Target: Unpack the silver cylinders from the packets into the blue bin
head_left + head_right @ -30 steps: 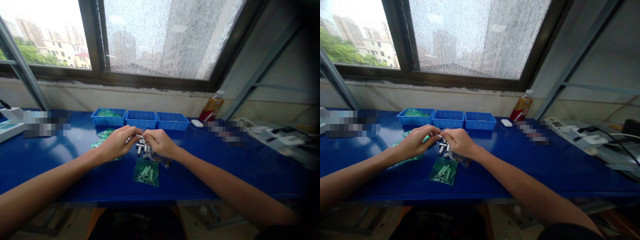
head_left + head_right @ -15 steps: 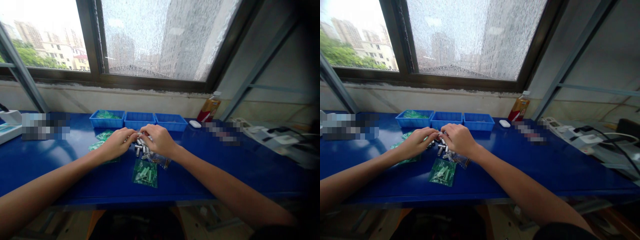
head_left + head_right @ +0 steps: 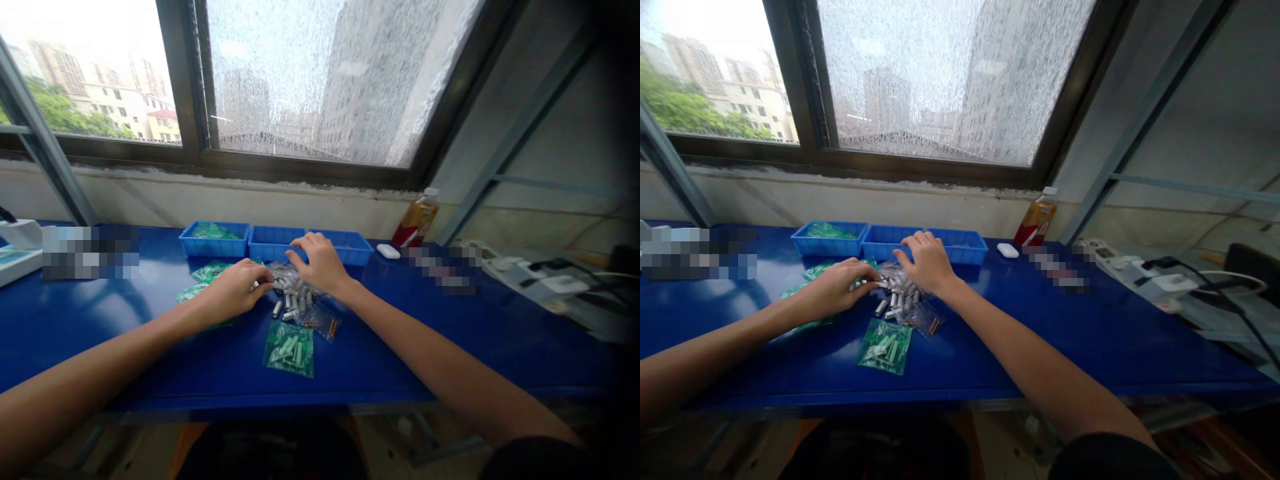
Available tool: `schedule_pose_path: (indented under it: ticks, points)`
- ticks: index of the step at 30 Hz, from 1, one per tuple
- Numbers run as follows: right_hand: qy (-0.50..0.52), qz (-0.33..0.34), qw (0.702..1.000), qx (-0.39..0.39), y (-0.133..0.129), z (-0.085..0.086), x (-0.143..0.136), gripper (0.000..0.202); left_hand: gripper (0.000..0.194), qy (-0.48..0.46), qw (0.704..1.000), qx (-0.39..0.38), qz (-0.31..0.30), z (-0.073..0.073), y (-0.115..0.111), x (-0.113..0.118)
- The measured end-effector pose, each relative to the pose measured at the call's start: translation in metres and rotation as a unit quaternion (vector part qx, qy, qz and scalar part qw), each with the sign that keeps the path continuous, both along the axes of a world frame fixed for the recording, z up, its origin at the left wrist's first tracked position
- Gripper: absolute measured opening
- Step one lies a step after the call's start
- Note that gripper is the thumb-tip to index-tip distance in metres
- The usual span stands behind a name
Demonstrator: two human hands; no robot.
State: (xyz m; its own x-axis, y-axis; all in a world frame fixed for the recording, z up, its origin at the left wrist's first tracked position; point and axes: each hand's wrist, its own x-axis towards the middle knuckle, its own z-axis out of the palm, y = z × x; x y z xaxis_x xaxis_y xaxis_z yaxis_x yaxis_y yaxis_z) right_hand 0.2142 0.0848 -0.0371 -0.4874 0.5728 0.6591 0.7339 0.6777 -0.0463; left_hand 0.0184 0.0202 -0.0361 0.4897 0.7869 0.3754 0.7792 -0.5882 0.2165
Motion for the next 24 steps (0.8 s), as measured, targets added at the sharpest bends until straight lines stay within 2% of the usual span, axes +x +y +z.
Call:
schedule_pose_path:
  ticks: [2,4,9,14,24]
  points:
    - [-0.043,0.067,0.997,-0.022,-0.019,0.002,-0.004,0.025,0.012,-0.065,0.998,-0.017,0.020,0.004,-0.001,0.000]
    - [-0.071,0.100,0.992,-0.039,-0.033,0.002,-0.007,0.025,0.010,-0.121,0.992,-0.037,0.021,0.008,-0.002,0.000]
    - [-0.084,0.100,0.990,-0.053,-0.041,0.002,-0.009,0.019,0.012,-0.167,0.984,-0.060,0.002,0.007,-0.003,0.001]
    - [-0.106,0.080,0.991,-0.028,-0.043,0.002,-0.011,0.022,0.015,-0.157,0.986,-0.049,-0.015,0.005,-0.002,0.002]
    - [-0.116,0.063,0.991,-0.006,-0.048,0.001,-0.014,0.023,0.024,-0.047,0.998,0.035,0.023,0.008,-0.006,0.002]
